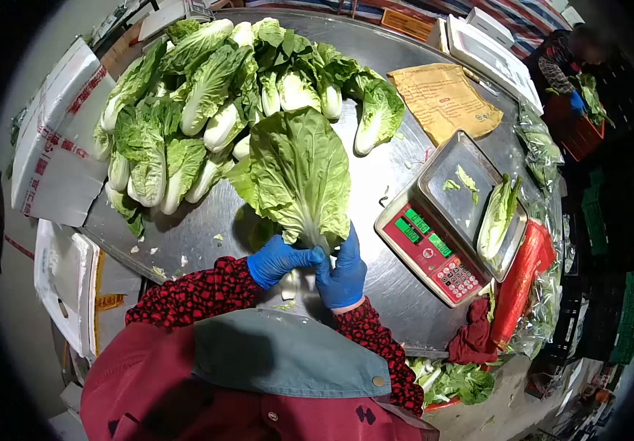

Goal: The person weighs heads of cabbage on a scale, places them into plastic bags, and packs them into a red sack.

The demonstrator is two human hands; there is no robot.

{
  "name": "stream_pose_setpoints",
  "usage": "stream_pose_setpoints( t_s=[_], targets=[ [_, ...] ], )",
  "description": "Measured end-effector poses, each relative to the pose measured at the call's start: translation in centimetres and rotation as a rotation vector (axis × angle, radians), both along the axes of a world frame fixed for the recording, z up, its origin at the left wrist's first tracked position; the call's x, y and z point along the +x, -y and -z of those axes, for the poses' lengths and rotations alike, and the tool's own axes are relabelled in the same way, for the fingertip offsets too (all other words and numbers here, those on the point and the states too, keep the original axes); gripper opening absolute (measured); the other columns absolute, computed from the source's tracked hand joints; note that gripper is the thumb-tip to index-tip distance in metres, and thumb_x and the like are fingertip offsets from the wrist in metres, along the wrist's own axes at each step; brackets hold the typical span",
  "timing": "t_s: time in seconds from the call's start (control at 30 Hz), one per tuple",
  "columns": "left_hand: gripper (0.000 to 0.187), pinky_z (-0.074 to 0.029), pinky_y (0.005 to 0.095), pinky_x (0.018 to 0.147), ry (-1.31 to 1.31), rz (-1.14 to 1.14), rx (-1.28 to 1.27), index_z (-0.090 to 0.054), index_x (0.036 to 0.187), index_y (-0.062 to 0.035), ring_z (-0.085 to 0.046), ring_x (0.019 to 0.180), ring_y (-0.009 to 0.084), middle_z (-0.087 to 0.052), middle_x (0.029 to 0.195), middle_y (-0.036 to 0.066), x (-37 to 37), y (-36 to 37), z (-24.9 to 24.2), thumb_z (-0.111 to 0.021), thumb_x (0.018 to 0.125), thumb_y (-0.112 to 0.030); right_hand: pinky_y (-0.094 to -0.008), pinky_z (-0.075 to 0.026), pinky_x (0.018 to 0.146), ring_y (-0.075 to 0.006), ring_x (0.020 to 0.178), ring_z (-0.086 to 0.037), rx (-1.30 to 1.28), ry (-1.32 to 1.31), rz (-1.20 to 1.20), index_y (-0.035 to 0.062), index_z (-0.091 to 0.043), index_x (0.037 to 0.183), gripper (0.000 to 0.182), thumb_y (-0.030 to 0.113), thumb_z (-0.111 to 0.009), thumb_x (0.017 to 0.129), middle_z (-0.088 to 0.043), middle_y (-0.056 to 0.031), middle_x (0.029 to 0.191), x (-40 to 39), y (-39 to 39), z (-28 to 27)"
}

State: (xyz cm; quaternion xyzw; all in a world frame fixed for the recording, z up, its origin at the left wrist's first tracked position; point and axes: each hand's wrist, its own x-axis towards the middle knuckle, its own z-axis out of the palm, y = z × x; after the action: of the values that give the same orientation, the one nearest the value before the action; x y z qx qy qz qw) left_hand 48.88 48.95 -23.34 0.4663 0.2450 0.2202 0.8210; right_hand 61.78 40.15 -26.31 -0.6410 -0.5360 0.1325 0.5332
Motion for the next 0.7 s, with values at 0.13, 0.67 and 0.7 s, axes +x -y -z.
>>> stream_pose_setpoints(
  t_s=[0.13, 0.67, 0.7],
  targets=[
    [0.063, -0.047, 0.0275, 0.080, 0.019, 0.023, 0.138, -0.050, 0.117, 0.0028, -0.059, 0.089, 0.0151, -0.064, 0.094, 0.007, 0.3, 1.0, 0.4, -0.065, 0.081, -0.046, -0.0393, -0.051, 0.077, -0.0367, 0.096, -0.061, 0.008, 0.141, 0.081, 0.0021, -0.035, 0.131, 0.065, 0.015, -0.070, 0.078, -0.051, -0.0264, 0.120, -0.4, 0.3, 0.8],
    [0.069, -0.043, 0.0414, 0.098, 0.517, -0.113, -0.513, -0.039, 0.133, -0.0034, -0.051, 0.116, 0.0276, -0.054, 0.122, 0.012, -0.3, -1.7, 0.7, -0.073, 0.077, -0.027, -0.0491, -0.033, 0.104, -0.0309, 0.121, -0.046, 0.066, -0.796, -0.331, 0.0063, -0.040, 0.132, 0.045, 0.019, -0.054, 0.091, -0.047, -0.0194, 0.132, 0.2, 1.4, -2.9],
    [0.076, -0.042, 0.0430, 0.099, 0.606, 0.007, -0.599, -0.035, 0.135, -0.0047, -0.049, 0.117, 0.0293, -0.052, 0.125, 0.013, -0.7, -2.2, 0.8, -0.074, 0.075, -0.031, -0.0532, -0.033, 0.103, -0.0334, 0.121, -0.046, 0.159, -1.047, -0.449, 0.0086, -0.038, 0.134, 0.046, 0.020, -0.053, 0.091, -0.047, -0.0197, 0.132, 0.6, 1.8, -3.6]
  ],
)
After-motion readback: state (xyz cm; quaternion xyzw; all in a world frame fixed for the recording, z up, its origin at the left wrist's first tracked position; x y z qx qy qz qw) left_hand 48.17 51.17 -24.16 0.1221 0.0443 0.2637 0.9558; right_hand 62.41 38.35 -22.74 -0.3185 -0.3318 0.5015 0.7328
